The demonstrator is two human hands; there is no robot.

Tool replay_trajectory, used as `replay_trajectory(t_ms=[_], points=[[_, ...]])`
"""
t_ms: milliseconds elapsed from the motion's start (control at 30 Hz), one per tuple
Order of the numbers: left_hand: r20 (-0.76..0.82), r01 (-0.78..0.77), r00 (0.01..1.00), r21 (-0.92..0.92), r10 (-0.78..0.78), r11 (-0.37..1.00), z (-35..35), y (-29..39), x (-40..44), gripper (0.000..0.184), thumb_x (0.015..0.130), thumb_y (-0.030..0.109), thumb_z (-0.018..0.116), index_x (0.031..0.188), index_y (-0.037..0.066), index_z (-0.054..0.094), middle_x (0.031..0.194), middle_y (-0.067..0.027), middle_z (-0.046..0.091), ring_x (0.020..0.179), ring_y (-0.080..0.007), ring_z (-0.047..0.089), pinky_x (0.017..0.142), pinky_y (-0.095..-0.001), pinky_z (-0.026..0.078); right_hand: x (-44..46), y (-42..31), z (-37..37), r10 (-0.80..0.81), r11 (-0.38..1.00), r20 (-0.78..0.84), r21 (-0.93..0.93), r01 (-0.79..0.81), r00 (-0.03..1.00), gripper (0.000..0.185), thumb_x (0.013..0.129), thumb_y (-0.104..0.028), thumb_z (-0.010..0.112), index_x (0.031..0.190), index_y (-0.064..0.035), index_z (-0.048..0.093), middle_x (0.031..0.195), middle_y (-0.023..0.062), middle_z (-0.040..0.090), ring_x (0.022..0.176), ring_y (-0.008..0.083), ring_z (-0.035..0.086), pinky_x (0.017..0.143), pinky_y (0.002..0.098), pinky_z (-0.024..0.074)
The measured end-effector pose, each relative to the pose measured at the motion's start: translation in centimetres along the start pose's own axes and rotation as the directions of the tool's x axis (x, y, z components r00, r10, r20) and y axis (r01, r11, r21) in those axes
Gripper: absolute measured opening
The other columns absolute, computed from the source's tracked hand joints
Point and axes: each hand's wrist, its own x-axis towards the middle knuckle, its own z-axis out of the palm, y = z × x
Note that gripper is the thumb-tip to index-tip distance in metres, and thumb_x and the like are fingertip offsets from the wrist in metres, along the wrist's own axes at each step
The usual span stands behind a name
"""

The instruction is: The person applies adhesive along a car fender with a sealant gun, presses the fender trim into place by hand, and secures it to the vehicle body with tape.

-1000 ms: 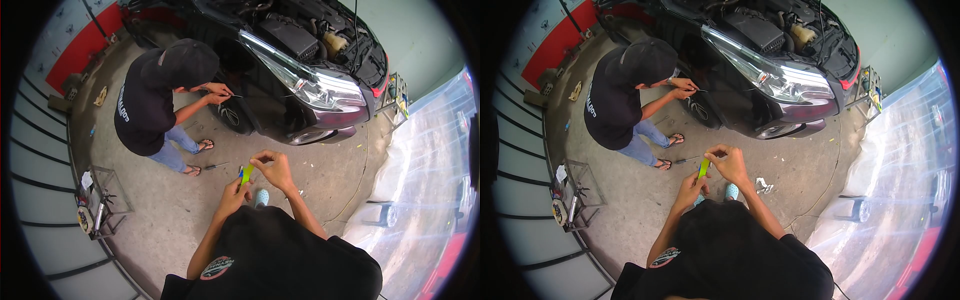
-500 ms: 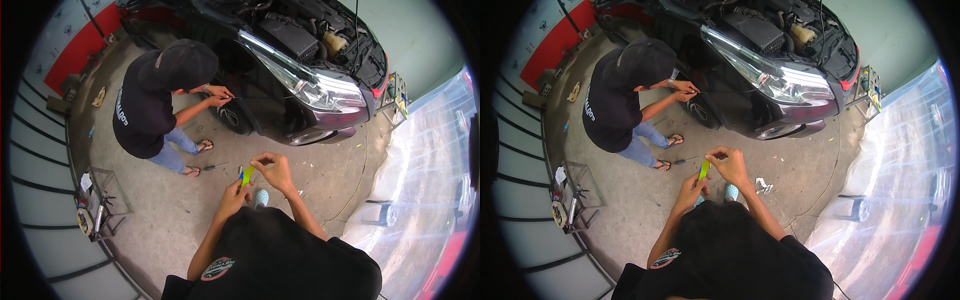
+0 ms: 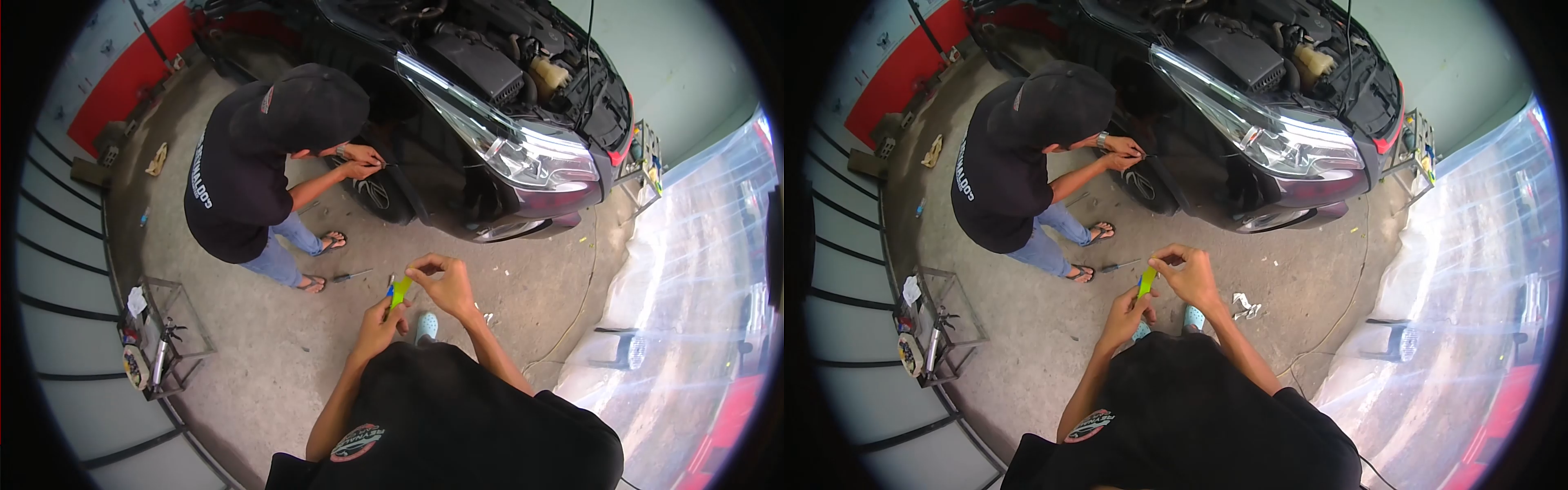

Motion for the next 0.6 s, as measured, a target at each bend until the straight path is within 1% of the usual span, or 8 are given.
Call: replay_trajectory(t_ms=[67,167,267,367,600], points=[[0.001,0.006,1.000,0.004,-0.006,1.000,-0.3,0.3,0.1,0.024,0.104,0.022,0.057,0.112,0.001,0.066,0.070,-0.0025,0.063,0.063,-0.0086,0.060,0.062,-0.0253,0.049,0.1,-0.3,0.2,-0.001,1.000,-0.001,-0.005,0.001,1.000,0.014,0.085,-0.011,0.079,0.093,0.0004,0.077,0.086,0.0084,0.076,0.079,0.0139,0.069,0.080,0.0294,0.0540],[0.039,0.014,0.999,0.022,-0.015,1.000,-0.9,0.5,0.4,0.027,0.106,0.025,0.054,0.116,0.002,0.064,0.072,-0.0030,0.062,0.065,-0.0109,0.062,0.062,-0.0271,0.051,0.4,-0.7,0.4,-0.001,1.000,0.000,-0.019,0.001,1.000,0.014,0.085,-0.011,0.079,0.093,0.0003,0.077,0.086,0.0084,0.076,0.079,0.0137,0.069,0.079,0.0292,0.0538],[0.040,0.016,0.999,-0.003,-0.016,1.000,-1.1,0.4,0.8,0.026,0.106,0.024,0.054,0.115,0.002,0.063,0.072,-0.0032,0.062,0.065,-0.0111,0.062,0.062,-0.0273,0.052,0.6,-0.9,0.4,0.004,1.000,-0.003,-0.029,-0.004,1.000,0.014,0.085,-0.011,0.079,0.093,0.0002,0.077,0.085,0.0085,0.076,0.079,0.0134,0.068,0.079,0.0292,0.0535],[0.014,0.012,1.000,-0.030,-0.012,0.999,-1.1,0.6,0.8,0.024,0.104,0.021,0.056,0.112,0.000,0.065,0.071,-0.0033,0.063,0.063,-0.0092,0.061,0.062,-0.0259,0.050,0.6,-1.1,0.5,0.006,1.000,-0.006,-0.027,-0.006,1.000,0.014,0.085,-0.012,0.079,0.093,0.0001,0.077,0.085,0.0084,0.076,0.079,0.0134,0.068,0.079,0.0293,0.0532],[0.031,0.001,1.000,-0.011,-0.001,1.000,-1.2,0.5,1.1,0.024,0.105,0.020,0.055,0.113,-0.001,0.065,0.071,-0.0032,0.063,0.064,-0.0093,0.061,0.062,-0.0261,0.051,0.6,-1.2,0.5,0.002,1.000,-0.015,-0.028,-0.002,1.000,0.015,0.085,-0.012,0.078,0.094,-0.0001,0.077,0.085,0.0085,0.076,0.080,0.0134,0.068,0.080,0.0295,0.0533]])
